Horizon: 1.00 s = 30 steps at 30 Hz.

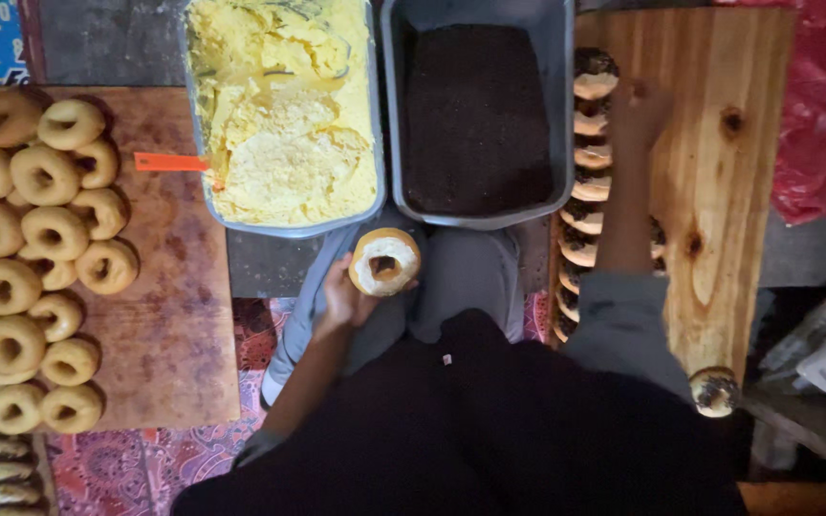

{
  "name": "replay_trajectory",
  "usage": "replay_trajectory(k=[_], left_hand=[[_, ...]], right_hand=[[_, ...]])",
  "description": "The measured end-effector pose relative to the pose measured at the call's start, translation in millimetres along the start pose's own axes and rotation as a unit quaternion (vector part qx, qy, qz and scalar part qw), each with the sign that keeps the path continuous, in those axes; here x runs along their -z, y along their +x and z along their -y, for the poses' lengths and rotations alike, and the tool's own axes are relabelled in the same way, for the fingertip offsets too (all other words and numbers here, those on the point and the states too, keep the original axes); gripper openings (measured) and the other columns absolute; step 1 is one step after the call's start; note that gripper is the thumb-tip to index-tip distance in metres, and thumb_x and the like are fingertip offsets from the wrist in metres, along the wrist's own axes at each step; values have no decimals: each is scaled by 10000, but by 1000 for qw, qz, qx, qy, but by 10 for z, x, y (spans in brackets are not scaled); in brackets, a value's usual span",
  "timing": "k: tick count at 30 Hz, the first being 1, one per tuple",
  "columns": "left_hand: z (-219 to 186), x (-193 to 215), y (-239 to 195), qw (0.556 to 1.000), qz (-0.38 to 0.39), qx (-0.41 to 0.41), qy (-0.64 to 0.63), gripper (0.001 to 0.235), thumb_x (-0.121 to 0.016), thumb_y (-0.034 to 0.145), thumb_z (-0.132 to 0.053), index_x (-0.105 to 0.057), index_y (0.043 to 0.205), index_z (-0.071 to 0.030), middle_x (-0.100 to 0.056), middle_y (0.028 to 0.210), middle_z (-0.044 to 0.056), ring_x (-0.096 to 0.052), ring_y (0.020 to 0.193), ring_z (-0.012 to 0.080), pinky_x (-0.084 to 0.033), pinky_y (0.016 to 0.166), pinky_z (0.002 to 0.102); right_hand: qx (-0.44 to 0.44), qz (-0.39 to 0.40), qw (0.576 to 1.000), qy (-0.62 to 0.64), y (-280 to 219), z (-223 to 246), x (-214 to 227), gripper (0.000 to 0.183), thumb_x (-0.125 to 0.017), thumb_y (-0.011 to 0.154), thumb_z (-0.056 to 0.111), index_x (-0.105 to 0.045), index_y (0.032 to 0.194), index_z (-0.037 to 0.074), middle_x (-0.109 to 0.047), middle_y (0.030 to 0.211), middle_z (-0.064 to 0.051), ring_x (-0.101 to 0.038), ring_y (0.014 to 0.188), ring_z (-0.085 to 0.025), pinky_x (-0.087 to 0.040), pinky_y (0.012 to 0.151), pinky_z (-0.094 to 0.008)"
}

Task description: The person sits on the floor and repeatedly picks up plain donuts, scoops yellow filling into them by hand, then dips the filled donuts into a dark topping and stacks them on a wooden board.

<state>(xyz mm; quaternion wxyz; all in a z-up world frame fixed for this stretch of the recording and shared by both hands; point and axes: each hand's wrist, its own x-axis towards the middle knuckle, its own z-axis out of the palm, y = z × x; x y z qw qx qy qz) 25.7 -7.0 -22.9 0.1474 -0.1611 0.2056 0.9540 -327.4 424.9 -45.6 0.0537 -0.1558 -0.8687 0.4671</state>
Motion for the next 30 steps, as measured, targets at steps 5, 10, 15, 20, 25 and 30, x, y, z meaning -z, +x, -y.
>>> replay_trajectory(k=[5, 10, 15, 20, 25, 30], left_hand=[[30, 117, 203, 990, 47, 133, 1, 689, -377, 1033, -517, -445, 1496, -11, -591, 1430, 218, -593, 1290, 425, -468, 1045, 680], [334, 379, 482, 982, 143, 121, -14, 435, -458, 1257, -430, -454, 1416, -24, -584, 1347, 241, -614, 1254, 400, -501, 1073, 643], [257, 285, 432, 977, 107, 180, -33, 549, -469, 1034, -527, -530, 1403, -124, -577, 1431, 172, -576, 1306, 376, -396, 1109, 664], [63, 94, 511, 968, 114, 223, -26, 467, -457, 1005, -600, -502, 1357, -296, -469, 1510, 199, -422, 1414, 399, -282, 1106, 776], [41, 108, 568, 961, 124, 245, -29, 508, -452, 995, -640, -499, 1385, -317, -455, 1539, 196, -412, 1421, 400, -291, 1109, 748], [23, 154, 551, 958, 134, 247, -51, 512, -454, 1006, -643, -510, 1389, -308, -475, 1534, 195, -415, 1424, 392, -311, 1120, 722]], right_hand=[[-237, 202, 945, 98, -1589, 598, -60, 386, -458, 1048, 291, -652, 1285, 55, -698, 1094, -97, -706, 824, -216, -630, 643, -324], [-66, 632, 721, 276, -2794, 863, -316, 595, -546, 1059, 325, -417, 1534, -8, -495, 1518, -153, -544, 1346, -225, -515, 1060, -377], [-136, 642, 688, 309, -2745, 548, -617, 522, -574, 1057, 267, -496, 1480, -28, -620, 1364, -184, -629, 1220, -251, -529, 1031, -390], [-21, 327, 852, 408, -1708, 325, -892, 293, -618, 1063, 230, -678, 1167, -38, -719, 1085, -113, -697, 959, -188, -580, 881, -357], [48, 348, 932, 92, -1312, 440, -1307, 395, -713, 845, 188, -733, 1219, 63, -742, 1068, -54, -686, 930, -134, -548, 827, -297], [219, 321, 890, -239, -1459, 586, -1337, 267, -698, 938, 256, -807, 1161, 156, -758, 1058, -163, -745, 927, -299, -575, 826, -363]])
